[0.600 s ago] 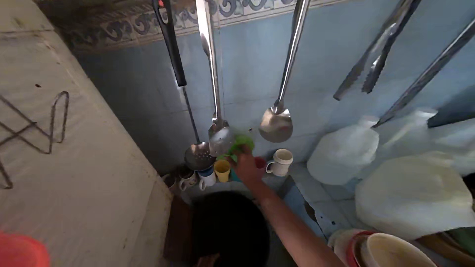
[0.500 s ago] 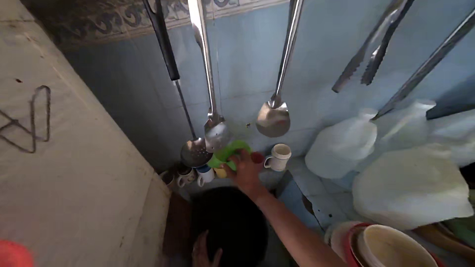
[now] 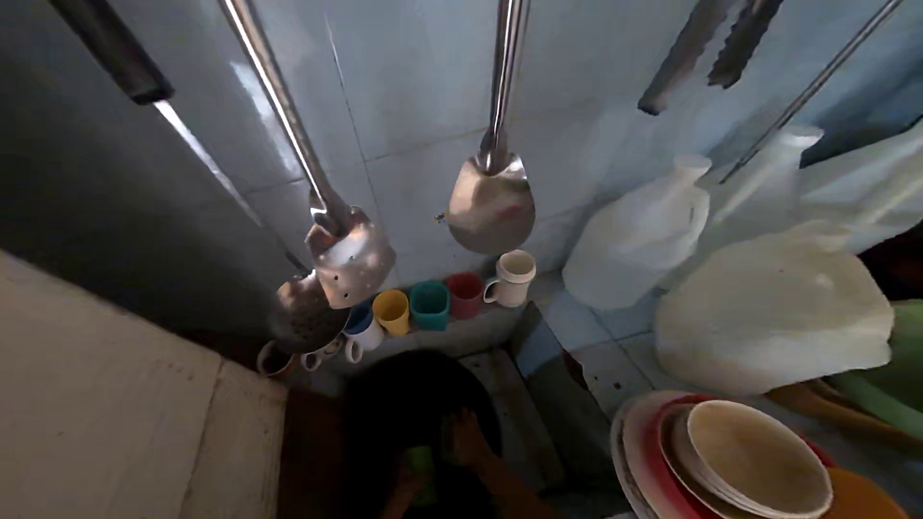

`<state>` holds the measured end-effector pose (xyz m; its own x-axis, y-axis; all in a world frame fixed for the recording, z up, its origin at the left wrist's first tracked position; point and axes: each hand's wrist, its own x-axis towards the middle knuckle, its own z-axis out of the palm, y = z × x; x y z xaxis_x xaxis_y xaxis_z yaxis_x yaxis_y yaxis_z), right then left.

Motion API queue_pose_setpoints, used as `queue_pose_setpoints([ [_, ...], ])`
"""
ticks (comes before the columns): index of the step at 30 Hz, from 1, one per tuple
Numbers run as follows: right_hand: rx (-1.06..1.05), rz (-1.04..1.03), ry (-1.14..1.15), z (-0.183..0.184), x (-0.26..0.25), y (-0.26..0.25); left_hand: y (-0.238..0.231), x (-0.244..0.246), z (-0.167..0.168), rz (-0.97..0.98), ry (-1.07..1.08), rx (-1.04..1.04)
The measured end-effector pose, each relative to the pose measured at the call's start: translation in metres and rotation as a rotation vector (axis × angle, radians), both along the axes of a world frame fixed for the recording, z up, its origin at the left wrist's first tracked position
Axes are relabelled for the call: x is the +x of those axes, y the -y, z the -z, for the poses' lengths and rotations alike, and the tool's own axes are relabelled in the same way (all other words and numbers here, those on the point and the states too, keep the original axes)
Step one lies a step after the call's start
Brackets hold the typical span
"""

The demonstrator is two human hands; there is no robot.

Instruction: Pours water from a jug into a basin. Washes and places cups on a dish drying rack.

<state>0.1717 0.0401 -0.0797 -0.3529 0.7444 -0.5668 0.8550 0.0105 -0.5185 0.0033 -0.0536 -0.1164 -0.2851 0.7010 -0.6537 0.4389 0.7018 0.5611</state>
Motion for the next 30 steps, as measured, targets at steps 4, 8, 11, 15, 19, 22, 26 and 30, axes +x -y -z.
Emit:
queue_pose_setpoints([
  [4, -0.188, 0.181, -0.012, 0.016, -0.008, 0.002, -0.039, -0.018, 0.005, -0.110, -0.107, -0.049],
  [8, -0.218, 0.266, -0.041, 0.016, -0.008, -0.012, -0.088, -0.036, -0.020, 0.087, -0.301, 0.001],
  [11, -0.117, 0.215, -0.055, 0.013, -0.009, -0.025, -0.103, -0.040, -0.054, 0.495, -0.440, 0.138],
  [15, 0.140, 0.023, -0.130, 0.008, -0.019, -0.031, -0.090, -0.022, -0.102, 0.836, -0.605, 0.379],
  [19, 0.277, -0.036, -0.172, -0.034, -0.016, -0.027, -0.067, -0.022, -0.125, 0.634, -0.644, 0.489],
  [22, 0.342, 0.039, -0.255, -0.051, -0.001, -0.013, -0.052, -0.030, -0.124, 0.454, -0.618, 0.511],
  [26, 0.305, -0.105, -0.260, -0.063, 0.013, -0.013, -0.039, -0.033, -0.102, 0.307, -0.537, 0.611],
  [30, 0.009, 0.035, -0.592, -0.104, 0.022, -0.020, -0.036, -0.020, -0.087, 0.098, -0.282, 0.642],
])
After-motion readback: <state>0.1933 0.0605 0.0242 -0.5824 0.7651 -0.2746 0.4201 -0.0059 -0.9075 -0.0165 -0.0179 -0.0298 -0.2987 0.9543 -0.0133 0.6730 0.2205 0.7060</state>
